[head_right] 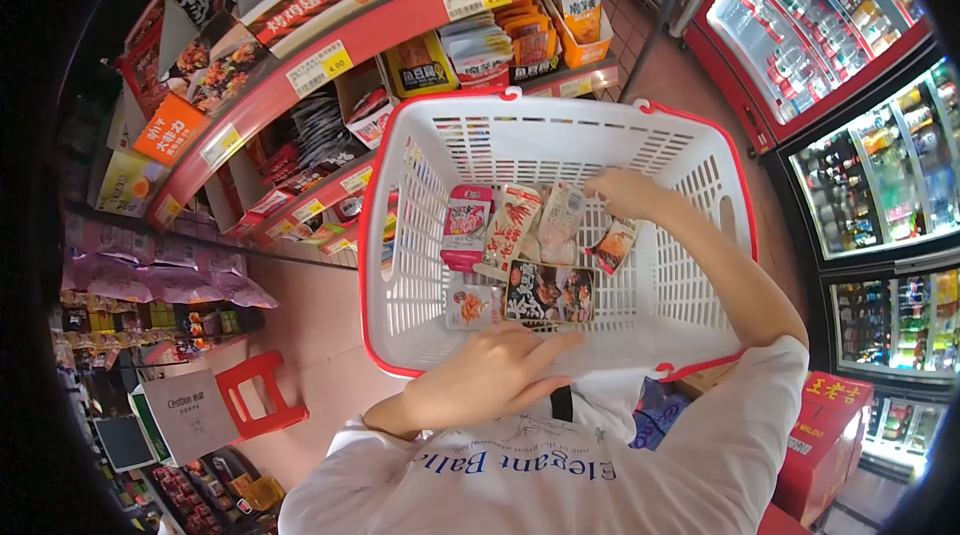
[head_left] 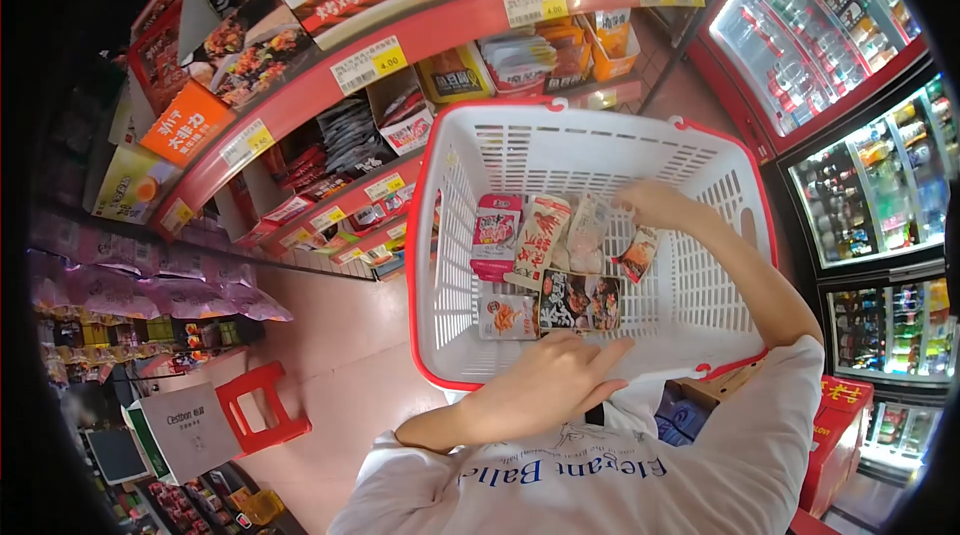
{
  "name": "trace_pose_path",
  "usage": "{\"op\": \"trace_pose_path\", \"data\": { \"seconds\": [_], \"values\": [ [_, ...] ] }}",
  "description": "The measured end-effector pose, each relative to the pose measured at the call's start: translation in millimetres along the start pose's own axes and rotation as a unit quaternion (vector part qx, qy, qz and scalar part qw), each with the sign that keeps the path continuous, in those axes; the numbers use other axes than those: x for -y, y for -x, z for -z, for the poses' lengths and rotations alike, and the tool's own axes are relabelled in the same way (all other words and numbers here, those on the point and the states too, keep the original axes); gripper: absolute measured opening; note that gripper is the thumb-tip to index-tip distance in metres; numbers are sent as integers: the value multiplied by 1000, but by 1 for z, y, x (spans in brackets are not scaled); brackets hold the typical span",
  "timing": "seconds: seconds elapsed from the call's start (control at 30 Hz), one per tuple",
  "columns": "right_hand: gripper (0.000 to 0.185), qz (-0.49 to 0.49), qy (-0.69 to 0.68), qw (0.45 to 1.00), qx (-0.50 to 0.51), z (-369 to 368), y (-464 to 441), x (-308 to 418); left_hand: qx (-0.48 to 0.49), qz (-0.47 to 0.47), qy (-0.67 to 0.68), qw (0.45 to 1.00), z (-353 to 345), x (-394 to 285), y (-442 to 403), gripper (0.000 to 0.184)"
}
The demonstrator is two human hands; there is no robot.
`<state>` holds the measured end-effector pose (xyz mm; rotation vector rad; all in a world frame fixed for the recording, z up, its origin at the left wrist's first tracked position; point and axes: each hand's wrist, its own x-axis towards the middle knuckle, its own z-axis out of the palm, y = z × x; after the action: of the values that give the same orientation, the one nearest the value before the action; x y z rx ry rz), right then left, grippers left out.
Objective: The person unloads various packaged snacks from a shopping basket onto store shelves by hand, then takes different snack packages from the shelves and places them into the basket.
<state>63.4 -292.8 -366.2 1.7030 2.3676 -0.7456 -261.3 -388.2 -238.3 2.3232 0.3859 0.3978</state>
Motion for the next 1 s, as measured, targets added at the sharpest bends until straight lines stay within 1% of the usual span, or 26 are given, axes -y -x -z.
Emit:
{"op": "trace_pose_path", "data": {
  "seconds": [0.07,0.1,0.17,0.2,0.27,0.3,0.37,0.4,0.43,0.5,0.57,0.6,0.67,0.7,0.77,0.8,0.87,0.9,0.97,1.0],
  "values": [
    [29,29,-11,1000,-2,-7,-4,7,7,0,3,1000,0,0,-1,44],
    [29,25,-15,1000,4,-14,-4,13,4,-1,5,1000,2,0,-2,44],
    [33,25,-115,989,91,-19,-2,32,2,-5,8,1000,2,-1,-4,44],
    [33,21,-116,989,91,-22,0,42,-1,4,14,1000,1,0,-4,44],
    [42,46,-190,966,171,-30,7,58,-1,13,22,1000,0,0,-5,44],
    [42,46,-193,965,171,-38,8,57,8,17,18,1000,0,0,-6,45],
    [47,89,-184,968,146,-51,7,54,19,23,15,999,0,0,-6,45],
    [47,89,-187,967,148,-56,7,52,18,3,4,1000,0,1,-7,46],
    [48,89,-190,964,165,-55,8,53,18,-18,-7,1000,1,1,-8,47],
    [50,86,-195,960,181,-63,9,53,34,-7,-2,999,5,-1,-11,47],
    [51,198,-112,971,67,-79,11,56,51,1,2,999,5,-2,-12,47],
    [51,197,-113,972,66,-83,11,53,41,7,2,999,3,-2,-12,47],
    [53,179,-152,965,118,-72,12,65,31,14,1,999,0,-2,-12,48],
    [53,180,-153,964,119,-65,14,70,21,9,4,1000,0,-2,-12,47],
    [53,126,-238,946,178,-48,18,80,9,5,6,1000,0,-2,-13,46],
    [53,128,-238,946,178,-45,18,81,11,7,16,1000,0,-2,-14,44],
    [46,154,-169,964,134,-32,14,80,12,9,22,1000,3,-1,-13,41],
    [46,155,-167,965,131,-21,12,78,6,15,32,999,5,0,-13,38],
    [38,123,-367,910,148,12,10,77,-4,20,39,999,10,1,-11,36],
    [38,125,-363,912,146,24,11,76,-80,62,103,989,12,2,-7,37]
  ]
}}
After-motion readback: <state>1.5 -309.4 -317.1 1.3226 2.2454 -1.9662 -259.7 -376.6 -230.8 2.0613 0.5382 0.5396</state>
